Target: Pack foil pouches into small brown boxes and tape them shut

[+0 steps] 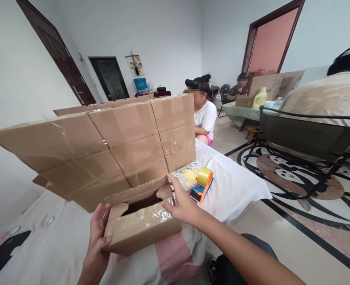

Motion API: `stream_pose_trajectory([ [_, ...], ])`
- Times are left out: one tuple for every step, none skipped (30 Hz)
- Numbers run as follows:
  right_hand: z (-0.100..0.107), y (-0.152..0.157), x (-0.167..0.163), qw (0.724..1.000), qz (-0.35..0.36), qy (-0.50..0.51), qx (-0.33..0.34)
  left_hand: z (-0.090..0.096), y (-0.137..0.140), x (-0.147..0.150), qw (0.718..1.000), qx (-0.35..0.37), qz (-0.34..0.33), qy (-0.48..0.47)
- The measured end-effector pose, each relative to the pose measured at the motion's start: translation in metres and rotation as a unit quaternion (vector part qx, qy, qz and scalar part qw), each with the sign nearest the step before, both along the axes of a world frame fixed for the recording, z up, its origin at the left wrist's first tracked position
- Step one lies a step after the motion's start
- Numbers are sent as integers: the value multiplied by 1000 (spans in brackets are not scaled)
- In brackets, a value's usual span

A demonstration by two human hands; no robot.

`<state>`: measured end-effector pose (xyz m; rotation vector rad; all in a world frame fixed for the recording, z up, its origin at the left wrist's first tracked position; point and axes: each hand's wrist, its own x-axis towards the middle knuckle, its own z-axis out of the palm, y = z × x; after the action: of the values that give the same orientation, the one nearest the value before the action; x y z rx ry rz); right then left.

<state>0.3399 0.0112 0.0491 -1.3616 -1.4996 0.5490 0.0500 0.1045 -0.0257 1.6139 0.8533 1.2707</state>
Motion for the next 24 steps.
stream_pose_trajectory([
  [1, 0, 1, 1000, 13, -12, 14, -1, 3, -3, 1000, 13, 5, 1],
  [2, 0, 2, 999, 33, -31, 29, -1, 5, -5, 999, 31, 8, 11],
  [4, 0, 4, 996, 59, -58, 41, -1, 7, -8, 998, 55, 7, 32],
  [7, 0, 7, 991, 83, -92, 48, 0, 8, -9, 995, 82, 6, 60],
  [9, 0, 9, 986, 100, -127, 49, 1, 8, -11, 990, 110, 6, 88],
  [11, 0, 10, 981, 106, -159, 44, 2, 8, -11, 984, 137, 9, 112],
  [12, 0, 12, 977, 104, -183, 37, 4, 7, -11, 978, 162, 11, 132],
  [13, 0, 12, 975, 96, -199, 31, 5, 6, -11, 972, 188, 14, 143],
  [13, -1, 13, 974, 88, -207, 25, 6, 6, -10, 965, 216, 15, 150],
  [13, -1, 13, 974, 83, -209, 22, 8, 5, -10, 955, 250, 16, 156],
  [12, -1, 13, 974, 83, -209, 19, 10, 4, -10, 944, 287, 15, 164],
  [11, -2, 13, 975, 85, -205, 17, 12, 3, -10, 930, 324, 14, 176],
  [11, -2, 14, 976, 90, -200, 13, 16, 3, -10, 915, 355, 14, 192],
  [10, -2, 16, 976, 98, -195, 10, 20, 3, -11, 900, 380, 15, 214],
  [10, -2, 18, 975, 110, -192, 8, 25, 2, -12, 884, 397, 17, 245],
  [9, -2, 20, 974, 123, -190, 8, 30, 1, -12, 869, 407, 19, 279],
  [7, -1, 22, 972, 136, -191, 11, 35, -1, -13, 855, 411, 19, 314],
  [6, -1, 24, 970, 147, -195, 18, 40, -3, -13, 842, 413, 18, 347],
  [4, 0, 25, 967, 155, -198, 27, 44, -6, -13, 829, 416, 17, 374],
  [2, 0, 26, 966, 159, -202, 37, 48, -9, -12, 818, 419, 17, 394],
  [-1, 1, 27, 965, 160, -204, 46, 50, -12, -11, 809, 425, 21, 407],
  [-3, 2, 27, 964, 159, -206, 53, 53, -15, -10, 800, 427, 26, 420],
  [-6, 2, 27, 964, 156, -207, 58, 54, -19, -8, 792, 426, 32, 436],
  [-8, 3, 27, 964, 153, -207, 62, 56, -23, -6, 785, 421, 37, 453],
])
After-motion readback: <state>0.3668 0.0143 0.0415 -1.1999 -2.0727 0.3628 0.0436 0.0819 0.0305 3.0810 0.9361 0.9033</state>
